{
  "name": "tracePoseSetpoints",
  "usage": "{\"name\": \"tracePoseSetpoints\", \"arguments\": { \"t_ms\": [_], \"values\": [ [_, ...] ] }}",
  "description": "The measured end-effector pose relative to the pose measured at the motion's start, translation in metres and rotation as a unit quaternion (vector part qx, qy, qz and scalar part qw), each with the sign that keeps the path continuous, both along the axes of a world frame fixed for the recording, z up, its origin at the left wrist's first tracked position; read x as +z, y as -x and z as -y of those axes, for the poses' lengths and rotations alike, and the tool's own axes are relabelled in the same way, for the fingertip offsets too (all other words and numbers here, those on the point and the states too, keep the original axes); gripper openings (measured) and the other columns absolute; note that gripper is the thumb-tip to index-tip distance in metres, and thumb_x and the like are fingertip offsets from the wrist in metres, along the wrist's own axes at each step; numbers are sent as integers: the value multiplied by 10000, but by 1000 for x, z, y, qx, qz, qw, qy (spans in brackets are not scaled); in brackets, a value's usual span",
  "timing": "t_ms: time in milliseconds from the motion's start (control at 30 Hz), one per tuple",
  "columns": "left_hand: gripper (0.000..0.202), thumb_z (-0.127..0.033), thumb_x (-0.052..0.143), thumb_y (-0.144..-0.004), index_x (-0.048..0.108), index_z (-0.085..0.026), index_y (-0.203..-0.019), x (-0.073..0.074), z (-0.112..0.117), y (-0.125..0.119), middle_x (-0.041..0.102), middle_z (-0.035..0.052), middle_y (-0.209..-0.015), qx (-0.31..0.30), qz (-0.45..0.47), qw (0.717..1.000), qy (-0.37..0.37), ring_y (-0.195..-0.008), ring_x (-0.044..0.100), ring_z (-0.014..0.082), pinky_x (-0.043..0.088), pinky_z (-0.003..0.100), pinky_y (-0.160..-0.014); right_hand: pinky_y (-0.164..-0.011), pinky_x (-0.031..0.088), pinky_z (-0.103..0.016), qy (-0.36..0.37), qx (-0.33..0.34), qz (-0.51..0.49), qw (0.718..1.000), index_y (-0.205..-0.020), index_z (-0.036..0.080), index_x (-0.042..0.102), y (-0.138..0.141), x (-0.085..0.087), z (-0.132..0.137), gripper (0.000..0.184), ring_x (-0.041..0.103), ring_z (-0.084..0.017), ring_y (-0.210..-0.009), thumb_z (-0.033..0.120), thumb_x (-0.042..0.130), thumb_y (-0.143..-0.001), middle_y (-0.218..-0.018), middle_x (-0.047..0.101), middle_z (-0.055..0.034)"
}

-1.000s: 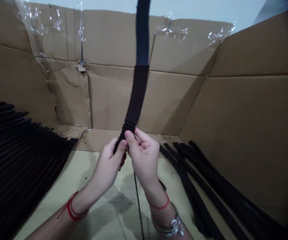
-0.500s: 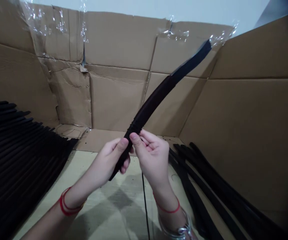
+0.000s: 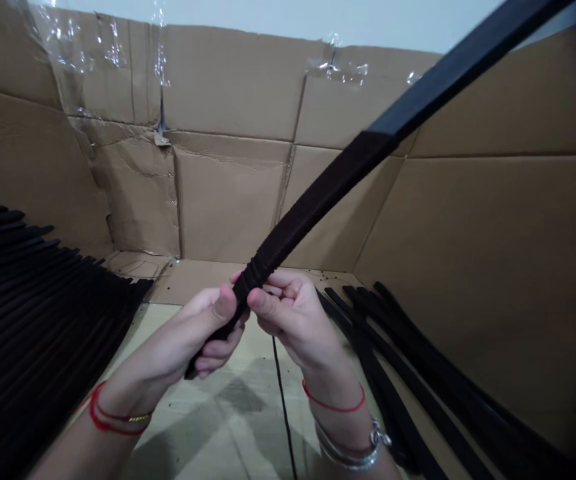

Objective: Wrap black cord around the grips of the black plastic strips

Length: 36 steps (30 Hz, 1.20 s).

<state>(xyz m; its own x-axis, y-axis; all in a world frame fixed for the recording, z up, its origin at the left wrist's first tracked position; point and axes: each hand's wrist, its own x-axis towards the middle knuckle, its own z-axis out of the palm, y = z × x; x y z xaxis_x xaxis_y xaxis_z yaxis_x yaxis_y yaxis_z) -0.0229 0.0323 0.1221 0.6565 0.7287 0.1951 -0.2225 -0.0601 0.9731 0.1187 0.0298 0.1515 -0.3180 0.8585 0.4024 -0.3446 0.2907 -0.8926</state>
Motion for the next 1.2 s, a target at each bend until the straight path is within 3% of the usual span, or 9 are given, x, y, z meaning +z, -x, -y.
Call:
{"name": "tracePoseSetpoints", "arguments": {
  "t_ms": [67, 200, 367, 533, 700, 867, 1000, 1100, 1200],
  "values": [
    [645, -813, 423, -845, 424, -169, -807, 0, 3, -2, 295, -86, -474, 4, 19, 999, -30, -357, 234, 42, 261, 130, -334, -419, 408, -199, -17, -72, -26, 997, -831, 143, 743, 2, 0, 2, 270, 468, -70, -457, 315, 846, -652, -602, 604, 5],
    [560, -704, 500, -897, 486, -144, -912, 2, 7, -8, 416, -33, -605, 246, 3, 956, -159, -518, 395, 62, 333, 113, -454, -341, 348, -199, -2, -112, -23, 993, -894, 144, 747, 3, -3, 1, 317, 398, -60, -370, 356, 831, -674, -537, 586, 22],
    [726, -884, 329, -809, 417, -164, -771, 2, 3, -9, 277, -74, -504, 49, 6, 999, -12, -382, 224, 41, 230, 132, -342, -319, 285, -178, -6, -54, 10, 998, -748, 144, 709, 1, -3, 1, 248, 385, -44, -346, 375, 796, -720, -516, 581, 13],
    [676, -799, 472, -837, 472, -133, -715, -3, -2, -16, 451, -5, -537, 304, 4, 945, -117, -465, 424, 69, 334, 128, -413, -336, 346, -194, -26, -133, -33, 990, -799, 150, 687, 10, -6, 2, 250, 413, -57, -357, 384, 766, -758, -528, 536, 36],
    [734, -893, 358, -789, 453, -166, -760, 2, 5, -15, 321, -71, -438, 82, 34, 995, 48, -328, 268, 62, 284, 160, -306, -352, 256, -181, -7, -5, -14, 1000, -784, 140, 698, 2, -6, -2, 298, 319, -34, -381, 423, 781, -743, -491, 464, 55],
    [520, -636, 625, -862, 466, -142, -828, 0, 3, -19, 393, -59, -540, 264, 60, 958, -93, -451, 339, 37, 267, 101, -412, -362, 269, -180, -6, -98, -39, 994, -791, 145, 715, -1, -6, -8, 311, 364, -43, -412, 406, 834, -670, -542, 535, 29],
    [642, -800, 410, -862, 390, -171, -735, 2, -5, -14, 265, -88, -440, 22, 90, 996, -19, -349, 212, 42, 200, 137, -346, -378, 340, -192, 11, -38, -9, 999, -869, 135, 736, 0, -4, -8, 305, 456, -71, -434, 356, 828, -681, -584, 599, -5],
    [600, -737, 552, -841, 490, -140, -825, 4, -5, -11, 431, -37, -534, 160, 30, 982, -90, -439, 380, 59, 308, 129, -408, -360, 322, -182, -52, -125, -34, 990, -828, 134, 733, 1, -4, -7, 211, 397, -47, -399, 301, 801, -719, -546, 536, 30],
    [544, -674, 490, -918, 499, -139, -816, 2, -3, -13, 481, -14, -562, 242, 23, 964, -107, -461, 453, 79, 368, 146, -430, -325, 247, -174, -43, -82, -25, 995, -806, 135, 703, 2, -5, -9, 237, 302, -22, -354, 354, 774, -750, -528, 526, 38]
  ]
}}
